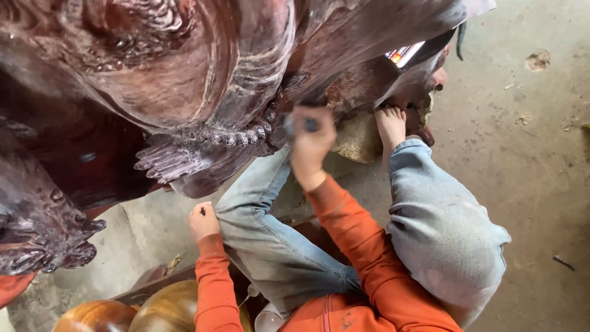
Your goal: Hand-sanding an intricate wooden sculpture to smooth the surface and prepare it for finishing.
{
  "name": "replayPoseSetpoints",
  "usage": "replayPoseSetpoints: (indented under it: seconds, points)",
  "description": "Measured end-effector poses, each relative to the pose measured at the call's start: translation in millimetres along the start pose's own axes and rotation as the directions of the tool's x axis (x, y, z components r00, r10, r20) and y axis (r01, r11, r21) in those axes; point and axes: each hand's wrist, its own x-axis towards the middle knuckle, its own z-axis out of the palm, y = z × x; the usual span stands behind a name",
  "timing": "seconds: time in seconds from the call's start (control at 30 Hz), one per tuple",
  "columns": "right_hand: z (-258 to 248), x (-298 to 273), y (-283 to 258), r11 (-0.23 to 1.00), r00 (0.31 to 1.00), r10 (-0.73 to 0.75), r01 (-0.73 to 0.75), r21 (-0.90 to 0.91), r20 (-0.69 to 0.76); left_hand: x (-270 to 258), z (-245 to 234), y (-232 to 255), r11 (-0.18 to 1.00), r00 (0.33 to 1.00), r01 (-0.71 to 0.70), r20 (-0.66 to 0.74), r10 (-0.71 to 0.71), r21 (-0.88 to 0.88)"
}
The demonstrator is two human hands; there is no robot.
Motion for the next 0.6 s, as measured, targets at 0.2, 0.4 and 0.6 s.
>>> replayPoseSetpoints:
  seconds: [0.2, 0.4, 0.6]
  points:
    - [-4, 12, 12, 0.996, 0.998, -0.045, 0.042, 0.082, 0.041, 0, 3, -4, 1.0, 1.0, -0.024, -0.015, 0.024, 0.002]
    - [-5, -19, 16, 0.983, 0.967, -0.169, 0.152, 0.101, 0.189, 0, 1, -2, 0.998, 0.997, -0.05, -0.052, 0.051, 0.021]
    - [-5, -16, 14, 0.975, 0.971, -0.211, 0.202, 0.094, 0.108, -9, -2, 0, 0.999, 0.998, -0.049, -0.041, 0.05, 0.013]
